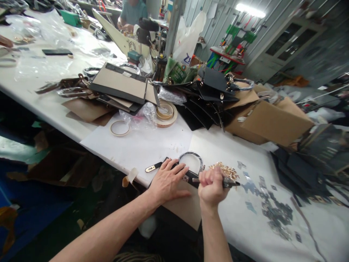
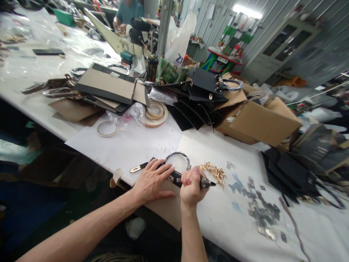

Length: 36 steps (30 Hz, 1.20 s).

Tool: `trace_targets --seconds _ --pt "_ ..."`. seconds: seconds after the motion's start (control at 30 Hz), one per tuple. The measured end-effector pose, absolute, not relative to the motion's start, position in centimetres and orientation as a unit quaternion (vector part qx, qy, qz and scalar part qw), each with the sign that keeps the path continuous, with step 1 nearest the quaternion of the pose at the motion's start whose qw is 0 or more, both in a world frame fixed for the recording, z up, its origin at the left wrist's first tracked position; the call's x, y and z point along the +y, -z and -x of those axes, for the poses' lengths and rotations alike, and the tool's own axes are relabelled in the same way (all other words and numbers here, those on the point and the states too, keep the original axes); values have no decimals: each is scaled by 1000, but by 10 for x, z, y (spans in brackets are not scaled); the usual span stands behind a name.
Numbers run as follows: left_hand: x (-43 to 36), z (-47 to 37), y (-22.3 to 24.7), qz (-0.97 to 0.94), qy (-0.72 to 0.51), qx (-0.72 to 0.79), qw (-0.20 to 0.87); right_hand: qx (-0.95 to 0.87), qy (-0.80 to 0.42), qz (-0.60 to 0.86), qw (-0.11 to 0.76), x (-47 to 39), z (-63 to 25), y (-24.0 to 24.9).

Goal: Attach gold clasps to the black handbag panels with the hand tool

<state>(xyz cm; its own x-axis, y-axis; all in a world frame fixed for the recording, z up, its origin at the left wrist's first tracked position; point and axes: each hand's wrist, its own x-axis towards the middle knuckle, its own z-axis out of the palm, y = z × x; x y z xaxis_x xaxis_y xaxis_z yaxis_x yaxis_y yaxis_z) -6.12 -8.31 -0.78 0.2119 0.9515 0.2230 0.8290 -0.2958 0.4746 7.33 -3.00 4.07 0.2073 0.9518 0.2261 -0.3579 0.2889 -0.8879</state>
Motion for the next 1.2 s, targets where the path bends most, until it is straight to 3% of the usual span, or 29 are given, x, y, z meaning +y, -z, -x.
trace_targets --seconds 0.33,0.57,0.97,1.2 --pt "-86 61 6 -771 -232 579 129 -455 -484 340 666 -37 -68 -21" --pt "-85 61 8 -767 -240 580 130 -501 -439 320 673 -42 -64 -41" --pt "-86 61 10 -767 -246 582 116 -508 -418 353 665 -43 -63 -31" --pt "-83 59 8 -757 -250 590 127 -454 -478 341 670 -35 -68 -31"
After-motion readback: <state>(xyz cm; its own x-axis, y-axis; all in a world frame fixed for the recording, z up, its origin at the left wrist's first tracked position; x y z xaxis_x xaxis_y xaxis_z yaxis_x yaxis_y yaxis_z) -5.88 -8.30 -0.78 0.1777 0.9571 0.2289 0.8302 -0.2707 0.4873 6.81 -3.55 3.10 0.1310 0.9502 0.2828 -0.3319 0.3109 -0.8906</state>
